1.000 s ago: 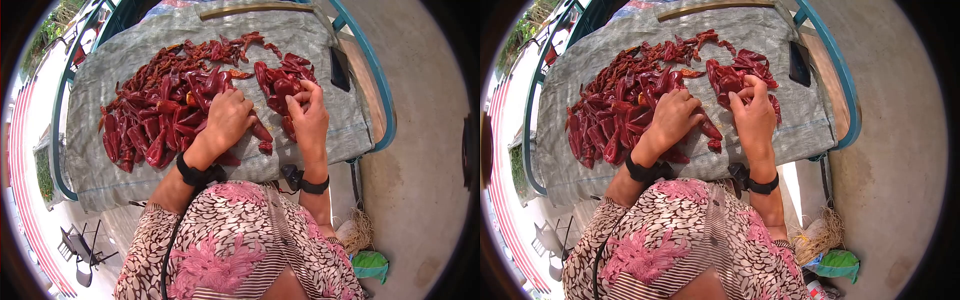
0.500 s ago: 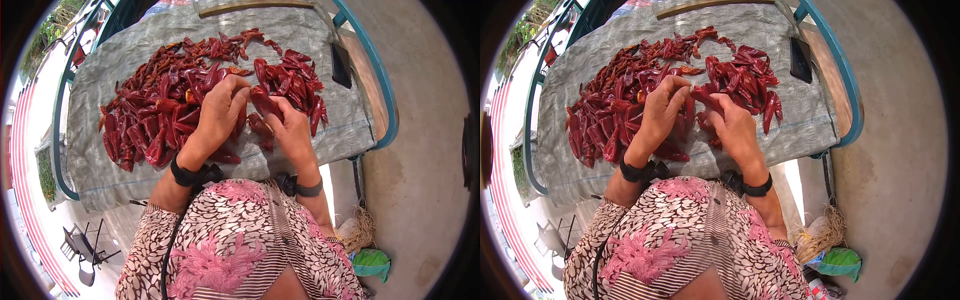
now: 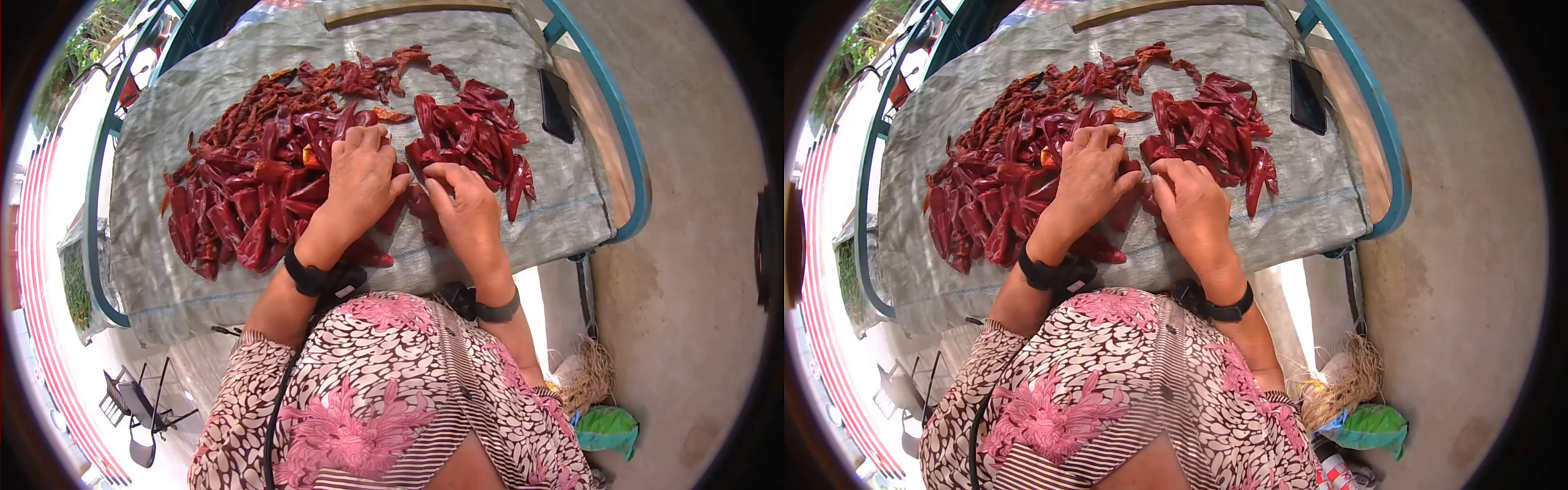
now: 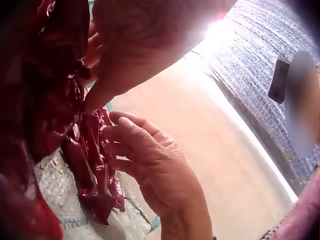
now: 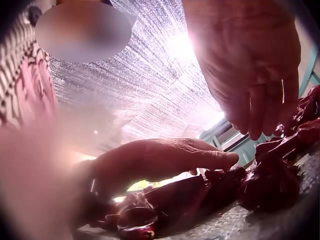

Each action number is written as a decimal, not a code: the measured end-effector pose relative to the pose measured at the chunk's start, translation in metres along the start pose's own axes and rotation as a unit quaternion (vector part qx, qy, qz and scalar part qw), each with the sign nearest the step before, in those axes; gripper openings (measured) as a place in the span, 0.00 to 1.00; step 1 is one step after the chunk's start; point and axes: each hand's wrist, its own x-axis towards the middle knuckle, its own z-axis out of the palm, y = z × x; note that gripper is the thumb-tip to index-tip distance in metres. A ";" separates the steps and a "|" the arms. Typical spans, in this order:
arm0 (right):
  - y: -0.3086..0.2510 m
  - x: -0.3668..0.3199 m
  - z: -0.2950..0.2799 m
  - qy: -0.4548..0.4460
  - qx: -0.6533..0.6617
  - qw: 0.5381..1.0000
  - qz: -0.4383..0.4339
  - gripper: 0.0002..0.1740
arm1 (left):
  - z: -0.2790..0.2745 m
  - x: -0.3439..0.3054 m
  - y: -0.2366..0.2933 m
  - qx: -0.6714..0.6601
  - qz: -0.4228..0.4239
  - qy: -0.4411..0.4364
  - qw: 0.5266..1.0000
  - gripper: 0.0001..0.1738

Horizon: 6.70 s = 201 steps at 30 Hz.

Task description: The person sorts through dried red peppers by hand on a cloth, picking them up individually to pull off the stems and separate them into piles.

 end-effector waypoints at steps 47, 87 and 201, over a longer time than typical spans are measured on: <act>-0.003 0.022 -0.010 0.140 0.034 0.990 0.000 0.23 | 0.008 0.016 -0.010 -0.047 0.037 0.066 0.996 0.24; -0.012 0.031 0.004 0.067 0.030 0.996 0.046 0.25 | -0.007 0.025 -0.036 0.009 -0.064 0.069 0.996 0.19; -0.012 0.012 0.007 0.038 0.134 0.989 0.052 0.24 | -0.022 -0.018 -0.018 -0.038 -0.080 -0.080 0.993 0.24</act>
